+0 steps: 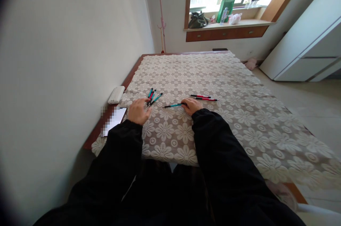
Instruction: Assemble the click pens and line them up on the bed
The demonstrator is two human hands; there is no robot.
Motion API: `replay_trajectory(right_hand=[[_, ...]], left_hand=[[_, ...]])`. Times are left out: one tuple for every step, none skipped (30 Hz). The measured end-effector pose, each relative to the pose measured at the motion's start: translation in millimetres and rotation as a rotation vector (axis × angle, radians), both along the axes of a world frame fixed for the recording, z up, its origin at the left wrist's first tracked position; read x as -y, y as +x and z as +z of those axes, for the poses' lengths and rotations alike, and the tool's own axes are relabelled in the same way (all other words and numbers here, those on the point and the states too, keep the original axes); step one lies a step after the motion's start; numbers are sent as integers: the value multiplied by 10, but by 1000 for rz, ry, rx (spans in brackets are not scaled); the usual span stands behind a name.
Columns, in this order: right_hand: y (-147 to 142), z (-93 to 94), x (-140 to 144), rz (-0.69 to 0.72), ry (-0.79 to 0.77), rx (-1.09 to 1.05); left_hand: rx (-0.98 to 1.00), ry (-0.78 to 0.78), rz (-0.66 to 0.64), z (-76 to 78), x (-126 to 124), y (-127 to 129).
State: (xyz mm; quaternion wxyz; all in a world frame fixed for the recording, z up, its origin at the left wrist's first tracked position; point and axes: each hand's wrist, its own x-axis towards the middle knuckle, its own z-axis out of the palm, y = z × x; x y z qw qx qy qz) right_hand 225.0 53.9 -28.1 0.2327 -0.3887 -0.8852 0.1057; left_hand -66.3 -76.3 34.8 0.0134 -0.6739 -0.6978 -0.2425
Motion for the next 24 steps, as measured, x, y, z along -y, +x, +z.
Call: replay_trajectory(right_hand=[[-2,-3,0,2,1,3],[-5,-3,0,3,3,7],[-7,-3,-1,4,6,12],[-9,-1,-3,4,7,17],[-11,3,-4,4,5,22],[-13,7,-4,4,1,27],[-14,12,-5,3,-5,31],[-15,17,-4,1,-10,33],[-15,20,-3,-2,-13,31],[-15,21,-3,-4,-14,26],[-15,20,-3,-5,-13,20],[-15,16,-4,-6,-10,13],[-14,9,-7,-6,-7,7],[-13,-1,-10,-4,-2,1],[-12,-12,-15,-2,2,-4],[-12,-23,-19,1,4,-9],[-13,-32,-22,1,7,-14],[-14,-40,-23,0,9,-17],[-17,-44,-22,-5,10,-19],[-22,-44,-18,-11,11,-18],[-27,-40,-11,-19,13,-14],[-32,-33,-2,-23,14,-8],[-37,-23,8,-24,16,-1],[-42,-12,18,-24,16,7]], left_hand=[[-68,-39,114,24,151,-176],[-131,-84,229,34,292,-351],[-179,-132,322,31,417,-516],[-207,-178,392,19,520,-663],[-211,-221,451,1,599,-784],[-192,-258,504,-21,655,-878],[-167,-290,539,-43,690,-942],[-149,-314,557,-64,709,-982],[-144,-328,564,-82,716,-1001],[-149,-335,563,-97,715,-1008],[-162,-337,557,-110,711,-1010],[-178,-335,550,-121,707,-1013],[-190,-333,542,-130,704,-1020],[-201,-333,531,-139,704,-1034],[-209,-333,517,-148,707,-1053],[-216,-335,501,-157,713,-1076],[-223,-337,485,-166,721,-1099],[-229,-340,472,-175,732,-1120],[-233,-343,464,-183,743,-1137],[-236,-347,460,-190,755,-1150],[-241,-351,457,-197,766,-1160],[-248,-355,455,-203,776,-1168],[-256,-359,453,-207,782,-1176],[-264,-365,450,-209,786,-1184]])
